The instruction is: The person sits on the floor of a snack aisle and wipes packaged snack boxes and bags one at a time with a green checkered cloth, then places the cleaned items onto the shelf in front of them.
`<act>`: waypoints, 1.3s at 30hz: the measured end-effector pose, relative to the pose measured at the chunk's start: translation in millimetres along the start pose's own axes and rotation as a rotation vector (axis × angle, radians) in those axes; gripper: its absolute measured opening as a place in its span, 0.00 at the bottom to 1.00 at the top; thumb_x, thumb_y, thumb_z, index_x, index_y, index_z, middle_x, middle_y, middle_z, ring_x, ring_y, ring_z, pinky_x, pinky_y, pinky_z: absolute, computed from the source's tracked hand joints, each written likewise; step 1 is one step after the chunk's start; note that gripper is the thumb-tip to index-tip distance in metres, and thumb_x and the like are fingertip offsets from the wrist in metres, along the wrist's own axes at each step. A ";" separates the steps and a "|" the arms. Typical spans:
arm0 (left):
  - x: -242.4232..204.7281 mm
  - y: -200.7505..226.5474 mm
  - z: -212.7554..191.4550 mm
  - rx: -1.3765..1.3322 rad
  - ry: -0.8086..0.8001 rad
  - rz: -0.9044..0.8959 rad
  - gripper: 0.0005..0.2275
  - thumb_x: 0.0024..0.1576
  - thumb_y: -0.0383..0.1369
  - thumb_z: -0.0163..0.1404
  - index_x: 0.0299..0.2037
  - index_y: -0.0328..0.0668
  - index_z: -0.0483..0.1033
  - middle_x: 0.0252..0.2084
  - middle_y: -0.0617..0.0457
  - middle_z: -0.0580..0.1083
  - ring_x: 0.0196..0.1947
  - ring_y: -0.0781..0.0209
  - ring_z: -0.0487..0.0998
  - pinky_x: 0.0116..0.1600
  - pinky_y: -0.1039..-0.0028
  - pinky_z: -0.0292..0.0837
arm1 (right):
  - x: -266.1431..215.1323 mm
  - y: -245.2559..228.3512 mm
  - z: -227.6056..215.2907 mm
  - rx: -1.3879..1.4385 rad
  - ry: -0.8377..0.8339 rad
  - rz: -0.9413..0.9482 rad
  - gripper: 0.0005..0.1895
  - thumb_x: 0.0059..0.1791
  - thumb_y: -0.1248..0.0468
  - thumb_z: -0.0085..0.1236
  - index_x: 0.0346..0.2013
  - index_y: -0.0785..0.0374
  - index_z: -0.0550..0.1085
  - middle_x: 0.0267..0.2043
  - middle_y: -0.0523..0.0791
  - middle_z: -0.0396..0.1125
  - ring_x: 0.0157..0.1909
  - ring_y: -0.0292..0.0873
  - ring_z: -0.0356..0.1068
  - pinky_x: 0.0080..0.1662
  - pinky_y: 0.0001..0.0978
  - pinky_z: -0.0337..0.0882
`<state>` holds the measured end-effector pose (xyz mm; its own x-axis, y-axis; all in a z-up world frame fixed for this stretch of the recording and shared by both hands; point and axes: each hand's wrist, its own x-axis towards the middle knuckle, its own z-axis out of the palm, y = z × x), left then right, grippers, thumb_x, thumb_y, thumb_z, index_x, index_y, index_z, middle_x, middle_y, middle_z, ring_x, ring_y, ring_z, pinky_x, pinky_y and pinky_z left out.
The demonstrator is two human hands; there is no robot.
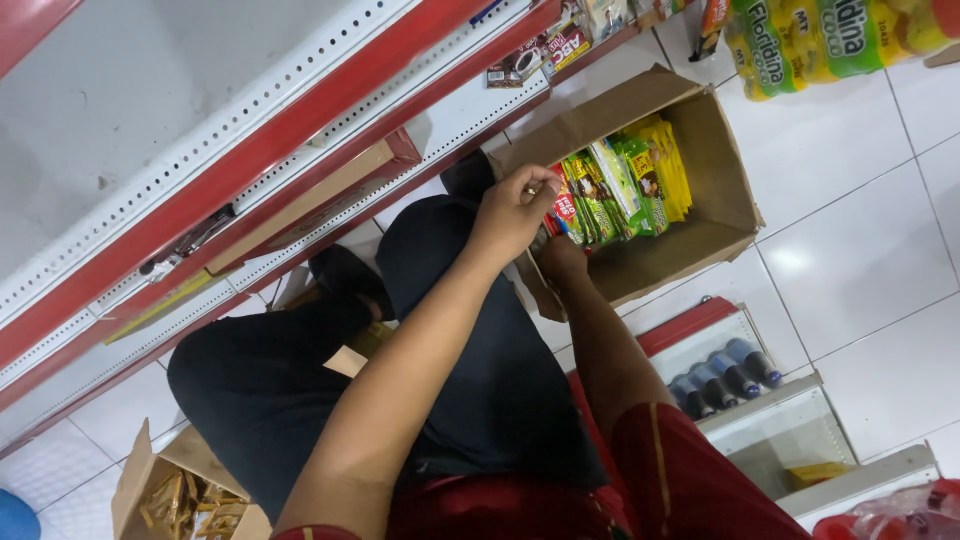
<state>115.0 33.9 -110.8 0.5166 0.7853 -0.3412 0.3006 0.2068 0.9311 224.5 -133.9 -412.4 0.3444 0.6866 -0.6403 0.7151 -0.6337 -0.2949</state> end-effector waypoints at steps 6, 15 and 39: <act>-1.5 1.1 -0.7 0.050 0.040 0.009 0.10 0.63 0.37 0.53 0.47 0.40 0.79 0.40 0.51 0.81 0.38 0.64 0.82 0.46 0.74 0.77 | 8.7 15.2 -12.4 -0.035 -0.187 -0.015 0.18 0.41 0.54 0.63 0.35 0.67 0.79 0.40 0.58 0.74 0.46 0.57 0.76 0.49 0.47 0.76; -32.5 1.3 7.5 0.350 0.032 0.088 0.09 0.59 0.35 0.52 0.42 0.38 0.77 0.41 0.43 0.81 0.42 0.49 0.85 0.49 0.65 0.78 | -113.2 -29.0 -177.6 0.243 -0.121 -0.010 0.24 0.34 0.55 0.68 0.32 0.74 0.79 0.32 0.61 0.76 0.36 0.55 0.80 0.42 0.45 0.78; -311.6 -20.1 -159.5 -1.495 0.095 0.314 0.39 0.52 0.18 0.44 0.79 0.46 0.49 0.77 0.44 0.59 0.75 0.42 0.62 0.71 0.41 0.66 | -364.4 -244.9 -200.8 0.894 -0.497 -0.604 0.37 0.40 0.74 0.61 0.60 0.54 0.60 0.48 0.42 0.65 0.50 0.35 0.68 0.50 0.29 0.70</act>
<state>-179.9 -121.9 -2.6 0.3344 0.9293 -0.1566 -0.8953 0.3652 0.2552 46.0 -157.4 35.6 -0.3179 0.8713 -0.3740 -0.0655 -0.4136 -0.9081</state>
